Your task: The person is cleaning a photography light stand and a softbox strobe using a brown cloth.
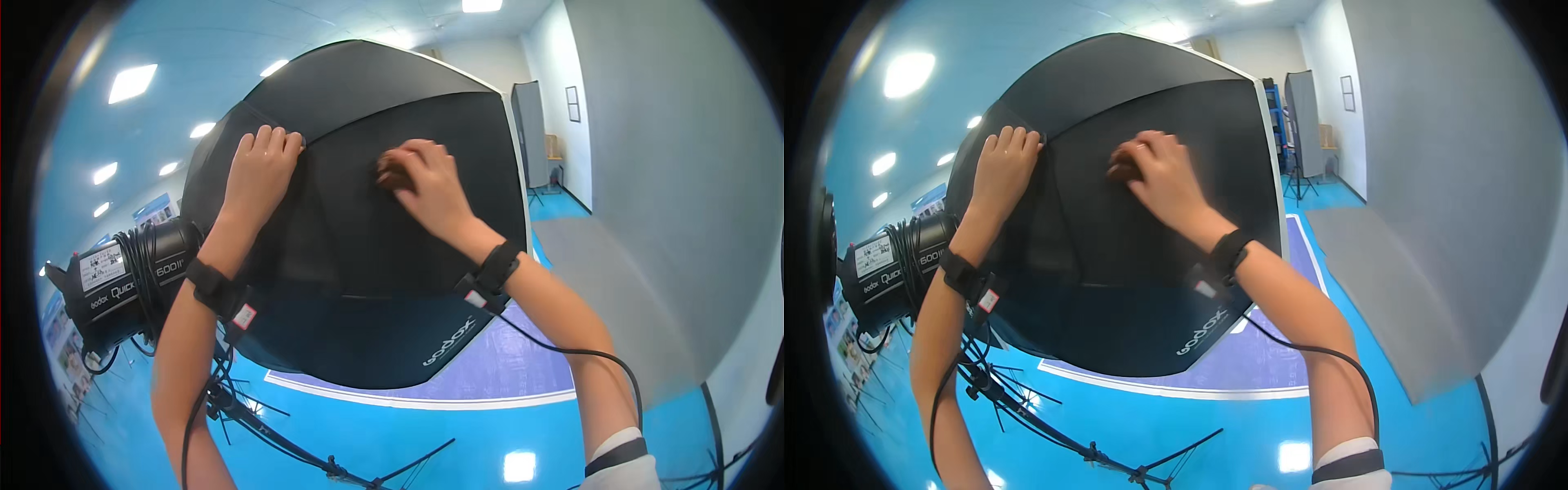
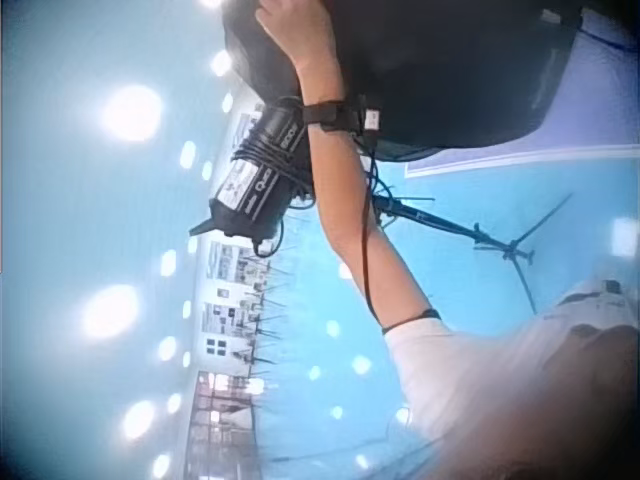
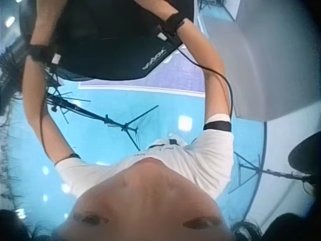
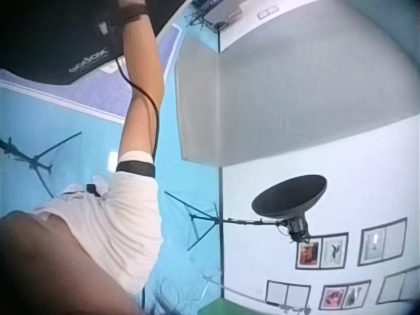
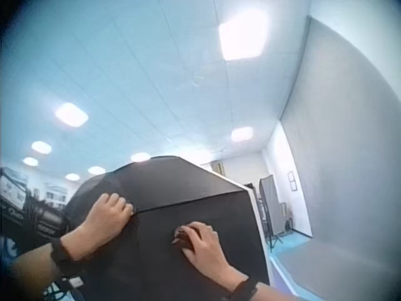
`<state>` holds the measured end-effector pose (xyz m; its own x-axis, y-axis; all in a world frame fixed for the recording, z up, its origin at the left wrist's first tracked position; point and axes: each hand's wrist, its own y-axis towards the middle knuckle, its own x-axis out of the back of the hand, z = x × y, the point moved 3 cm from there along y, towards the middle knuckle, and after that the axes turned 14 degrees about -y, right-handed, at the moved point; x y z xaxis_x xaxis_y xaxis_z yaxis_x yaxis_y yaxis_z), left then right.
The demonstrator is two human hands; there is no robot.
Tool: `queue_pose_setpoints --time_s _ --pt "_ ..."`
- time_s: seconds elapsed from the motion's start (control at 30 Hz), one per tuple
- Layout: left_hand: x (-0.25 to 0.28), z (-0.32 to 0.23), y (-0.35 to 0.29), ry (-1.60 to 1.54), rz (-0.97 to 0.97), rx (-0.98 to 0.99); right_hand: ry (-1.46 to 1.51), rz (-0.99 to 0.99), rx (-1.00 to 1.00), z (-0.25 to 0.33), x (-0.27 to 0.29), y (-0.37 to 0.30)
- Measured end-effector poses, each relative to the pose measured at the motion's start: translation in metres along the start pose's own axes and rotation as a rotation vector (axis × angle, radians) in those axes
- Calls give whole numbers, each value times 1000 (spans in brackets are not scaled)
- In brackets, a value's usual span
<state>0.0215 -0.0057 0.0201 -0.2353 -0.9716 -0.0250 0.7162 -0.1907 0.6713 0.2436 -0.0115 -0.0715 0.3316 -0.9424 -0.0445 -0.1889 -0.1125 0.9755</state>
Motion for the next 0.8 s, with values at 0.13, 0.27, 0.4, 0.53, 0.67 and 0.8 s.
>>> queue_pose_setpoints --time_s 0.13,0.27,0.4,0.53,0.67,0.8 --pt "7 8 -16 25 210 -54 -54 -44 -250 -64 -17 -32" --pt "1 -26 -6 -270 172 225 -156 -86 -591 -160 -36 -55" --pt "0 -19 -18 -401 117 313 195 -148 -347 -43 -51 1" --pt "2 -13 -35 -481 117 466 429 -100 1 46 -47 3" --pt "6 -16 -36 -521 127 498 308 -127 105 -2 -56 -8" --pt "2 -17 -36 -552 68 439 -62 -183 -398 -131 -59 -42"
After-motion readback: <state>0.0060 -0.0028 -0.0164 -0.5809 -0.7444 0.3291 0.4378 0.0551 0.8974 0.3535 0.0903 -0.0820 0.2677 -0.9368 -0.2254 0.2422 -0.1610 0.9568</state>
